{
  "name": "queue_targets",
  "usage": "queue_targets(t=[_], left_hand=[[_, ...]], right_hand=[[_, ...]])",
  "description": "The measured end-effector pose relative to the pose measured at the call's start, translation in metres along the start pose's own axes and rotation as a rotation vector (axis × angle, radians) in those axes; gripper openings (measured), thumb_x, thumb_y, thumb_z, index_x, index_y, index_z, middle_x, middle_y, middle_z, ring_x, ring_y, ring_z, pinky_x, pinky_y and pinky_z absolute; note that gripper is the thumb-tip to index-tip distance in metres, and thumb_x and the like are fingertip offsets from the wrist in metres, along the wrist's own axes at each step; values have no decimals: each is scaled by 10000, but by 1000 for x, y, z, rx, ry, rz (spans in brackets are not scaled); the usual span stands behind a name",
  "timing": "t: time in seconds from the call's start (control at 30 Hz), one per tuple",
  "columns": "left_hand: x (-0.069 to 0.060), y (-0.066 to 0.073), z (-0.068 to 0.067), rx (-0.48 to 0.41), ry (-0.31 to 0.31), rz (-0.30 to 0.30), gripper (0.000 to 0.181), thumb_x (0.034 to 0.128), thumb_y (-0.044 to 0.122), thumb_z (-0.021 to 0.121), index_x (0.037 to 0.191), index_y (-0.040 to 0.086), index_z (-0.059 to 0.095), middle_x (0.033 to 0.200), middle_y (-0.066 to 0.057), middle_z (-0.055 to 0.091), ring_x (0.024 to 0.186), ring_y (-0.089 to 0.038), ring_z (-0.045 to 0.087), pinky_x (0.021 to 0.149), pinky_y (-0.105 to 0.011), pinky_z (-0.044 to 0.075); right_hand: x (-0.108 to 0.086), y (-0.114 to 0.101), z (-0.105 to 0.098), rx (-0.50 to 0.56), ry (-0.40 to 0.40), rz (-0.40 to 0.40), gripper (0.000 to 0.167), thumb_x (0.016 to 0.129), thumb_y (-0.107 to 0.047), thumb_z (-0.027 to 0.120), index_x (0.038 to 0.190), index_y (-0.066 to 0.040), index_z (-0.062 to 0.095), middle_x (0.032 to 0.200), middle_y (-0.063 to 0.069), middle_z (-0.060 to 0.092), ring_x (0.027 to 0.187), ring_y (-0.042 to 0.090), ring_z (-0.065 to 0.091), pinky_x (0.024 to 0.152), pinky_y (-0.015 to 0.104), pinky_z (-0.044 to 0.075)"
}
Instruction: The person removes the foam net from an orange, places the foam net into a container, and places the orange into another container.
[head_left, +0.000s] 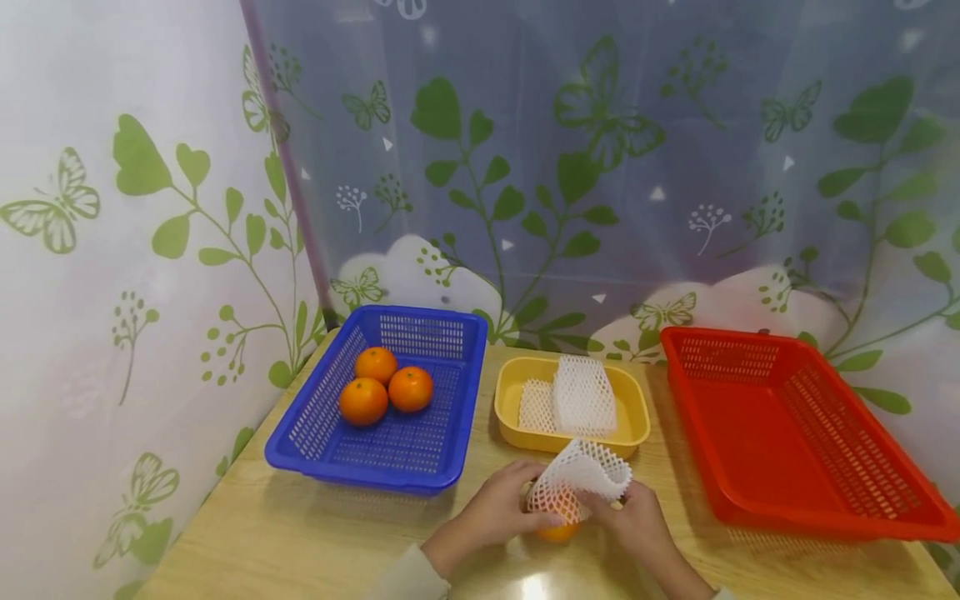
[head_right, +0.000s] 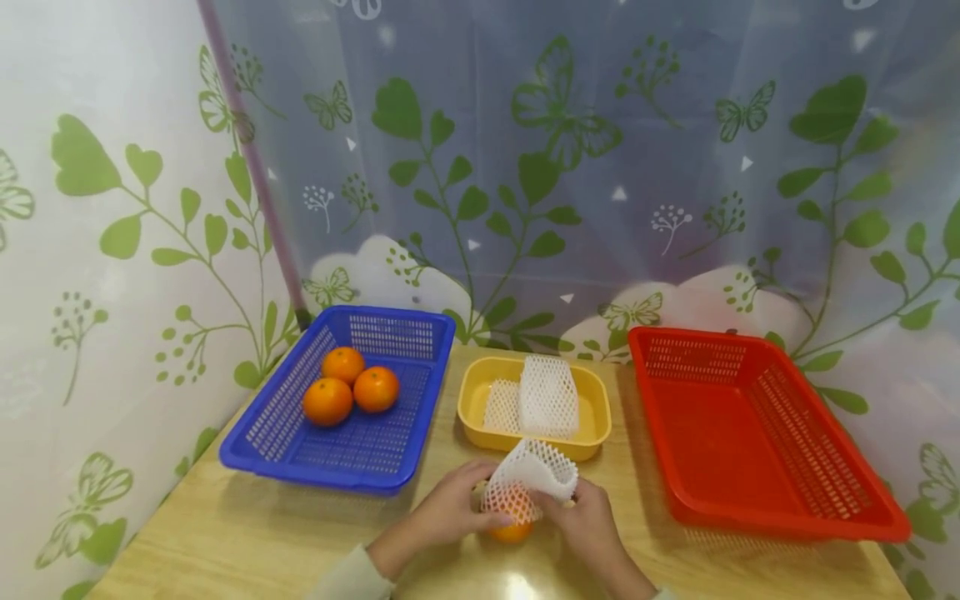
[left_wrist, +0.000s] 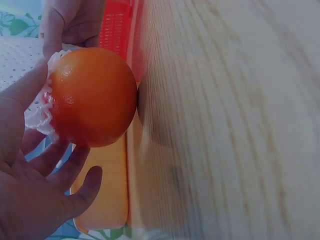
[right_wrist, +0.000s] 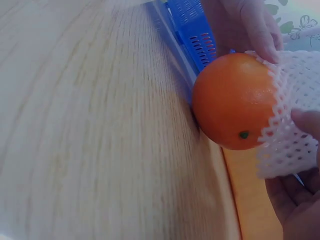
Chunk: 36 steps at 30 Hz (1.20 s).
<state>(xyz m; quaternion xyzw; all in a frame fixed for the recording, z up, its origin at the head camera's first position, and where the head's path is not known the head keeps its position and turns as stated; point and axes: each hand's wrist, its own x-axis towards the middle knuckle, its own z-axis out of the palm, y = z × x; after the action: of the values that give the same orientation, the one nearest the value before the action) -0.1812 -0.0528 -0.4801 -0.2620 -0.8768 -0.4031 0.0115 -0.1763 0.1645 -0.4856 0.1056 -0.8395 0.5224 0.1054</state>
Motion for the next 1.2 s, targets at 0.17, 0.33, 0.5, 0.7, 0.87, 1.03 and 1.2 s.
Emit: queue_targets(t=[0.17, 0.33, 0.5, 0.7, 0.87, 1.03, 1.2], left_hand=[[0, -1, 2, -202, 2, -69, 469, 823, 265, 787, 1231, 92, 632, 1198, -30, 612, 1104, -137, 575, 870, -218, 520], [8, 1, 5, -324, 106, -86, 252, 851, 121, 751, 1082, 30, 710, 1056, -54, 681, 971, -97, 626, 767, -161, 535], [12, 4, 6, -300, 173, -98, 181, 851, 88, 747, 1015, 16, 727, 946, -37, 691, 870, -64, 625, 726, -152, 537], [9, 6, 8, -330, 88, -130, 345, 900, 248, 711, 1166, 34, 661, 1087, -71, 696, 987, -142, 658, 779, -194, 546], [11, 9, 12, -198, 5, -72, 543, 842, 382, 757, 1290, 130, 582, 1207, -4, 657, 1115, -119, 595, 938, -275, 498], [15, 12, 17, -92, -23, -55, 697, 769, 411, 817, 1355, 177, 522, 1252, 46, 632, 1126, -71, 572, 986, -276, 457], [13, 14, 16, -109, -31, -95, 642, 773, 389, 818, 1307, 130, 574, 1209, 15, 658, 1099, -106, 596, 959, -275, 479]], right_hand=[[-2, -2, -2, 98, -82, 84, 326, 805, -122, 794, 1089, -4, 684, 1039, 68, 711, 923, 51, 634, 807, 246, 529], [-3, -3, -4, 109, -120, 90, 393, 799, -139, 805, 1146, -31, 655, 1086, 41, 696, 991, 71, 621, 882, 252, 498], [-3, -3, -3, 89, -128, 91, 433, 799, -167, 808, 1174, -31, 638, 1110, 43, 687, 1011, 71, 607, 899, 253, 487], [-3, -2, -3, 88, -113, 100, 434, 788, -154, 815, 1165, -19, 647, 1110, 55, 694, 1018, 69, 612, 903, 244, 490], [-2, -3, -5, 64, -70, 103, 367, 801, -172, 806, 1104, -10, 680, 1052, 67, 712, 946, 68, 630, 823, 238, 520], [4, -3, -6, 36, 66, 134, 307, 820, -204, 794, 1008, 21, 701, 946, 111, 727, 805, 48, 634, 689, 213, 539], [7, -2, -9, 60, 119, 117, 336, 837, -157, 776, 1075, 52, 664, 1011, 161, 712, 831, 12, 621, 705, 188, 535]])
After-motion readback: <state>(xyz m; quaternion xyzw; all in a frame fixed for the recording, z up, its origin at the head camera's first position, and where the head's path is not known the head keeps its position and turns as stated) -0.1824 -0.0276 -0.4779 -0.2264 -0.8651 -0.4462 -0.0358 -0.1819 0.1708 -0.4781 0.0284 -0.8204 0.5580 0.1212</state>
